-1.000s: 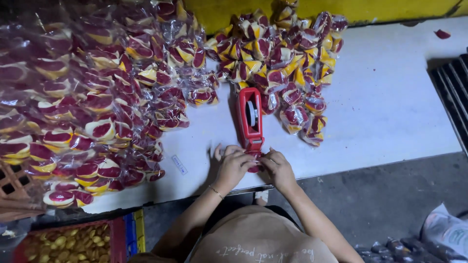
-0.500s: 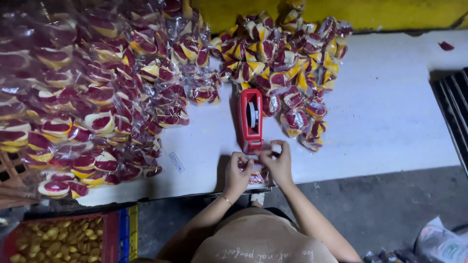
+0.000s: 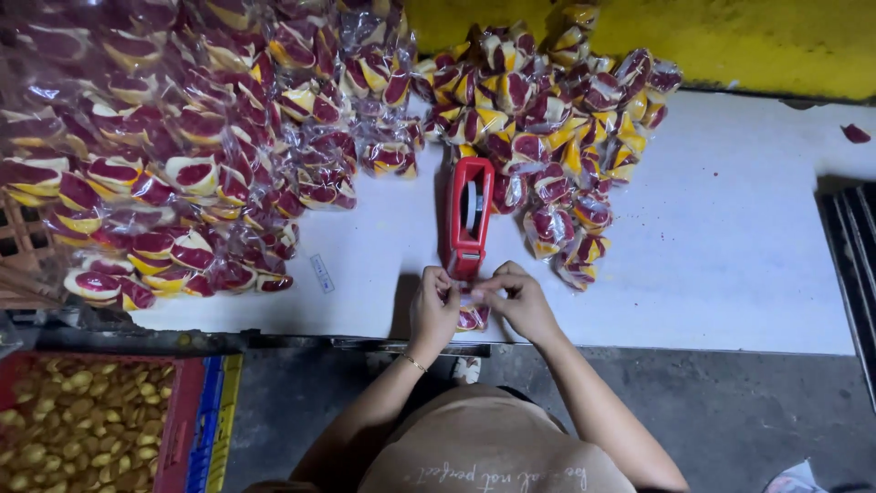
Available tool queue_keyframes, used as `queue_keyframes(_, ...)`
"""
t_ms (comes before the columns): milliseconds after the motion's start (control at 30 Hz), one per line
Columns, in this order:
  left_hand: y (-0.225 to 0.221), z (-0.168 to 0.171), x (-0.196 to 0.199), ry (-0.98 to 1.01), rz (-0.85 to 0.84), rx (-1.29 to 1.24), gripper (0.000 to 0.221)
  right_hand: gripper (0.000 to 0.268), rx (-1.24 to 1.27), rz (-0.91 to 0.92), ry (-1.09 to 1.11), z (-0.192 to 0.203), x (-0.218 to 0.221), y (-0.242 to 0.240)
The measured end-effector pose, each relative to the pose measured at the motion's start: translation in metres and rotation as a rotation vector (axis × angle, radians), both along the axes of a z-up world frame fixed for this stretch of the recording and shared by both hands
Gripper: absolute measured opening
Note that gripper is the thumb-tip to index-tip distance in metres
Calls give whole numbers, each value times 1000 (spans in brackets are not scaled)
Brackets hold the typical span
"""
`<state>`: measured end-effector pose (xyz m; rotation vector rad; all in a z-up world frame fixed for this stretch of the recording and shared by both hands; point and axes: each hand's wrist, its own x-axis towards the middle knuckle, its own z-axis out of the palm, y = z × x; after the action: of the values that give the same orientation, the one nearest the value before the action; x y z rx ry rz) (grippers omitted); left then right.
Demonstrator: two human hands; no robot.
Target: Sealing small plastic bags containing bread or snacks using a manual tape dispenser at a packaging station.
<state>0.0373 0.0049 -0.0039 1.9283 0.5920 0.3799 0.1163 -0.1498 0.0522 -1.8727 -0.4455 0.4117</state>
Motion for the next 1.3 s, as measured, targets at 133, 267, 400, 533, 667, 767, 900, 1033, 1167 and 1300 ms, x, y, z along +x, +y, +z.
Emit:
queue_keyframes(133, -14, 11, 2, -53, 1, -70, 19, 18, -136, -25, -80, -7, -2, -5)
queue_keyframes(267, -11, 64, 2, -373, -216, 249, 19, 27, -81, -248, 62, 31, -13, 6)
queue_keyframes(400, 12, -34, 46, -162, -126, -661, 20, 56, -12, -74, 36, 64, -25, 21)
queue_keyframes(533, 90, 44, 110, -174, -462, -347, 27, 59, -144, 17, 15, 92, 31, 11)
queue_keyframes(667, 205, 67, 207, -9, -499, 604, 73, 44, -176, -314, -526, 149, 76, 59)
queue_keyframes(767, 228, 79, 238, 209, -668, 782, 42, 58, -6, -318, -546, 135, 93, 108)
queue_keyframes(900, 185, 109, 202, -19, -752, 1092, 5, 87, -187, -46, -311, 66, 105, 171)
queue_keyframes(1033, 175, 144, 139, -355, -794, 972, 16, 9, -129, -118, -457, 1, 105, 164)
queue_keyframes(1167, 189, 77, 99, -456, -616, -37, 44, 10, 125, 32, -380, 38, 51, 122)
queue_keyframes(1300, 132, -21, 57, 30, -804, -521, 19, 42, 26, 364, -917, 51, -24, 103)
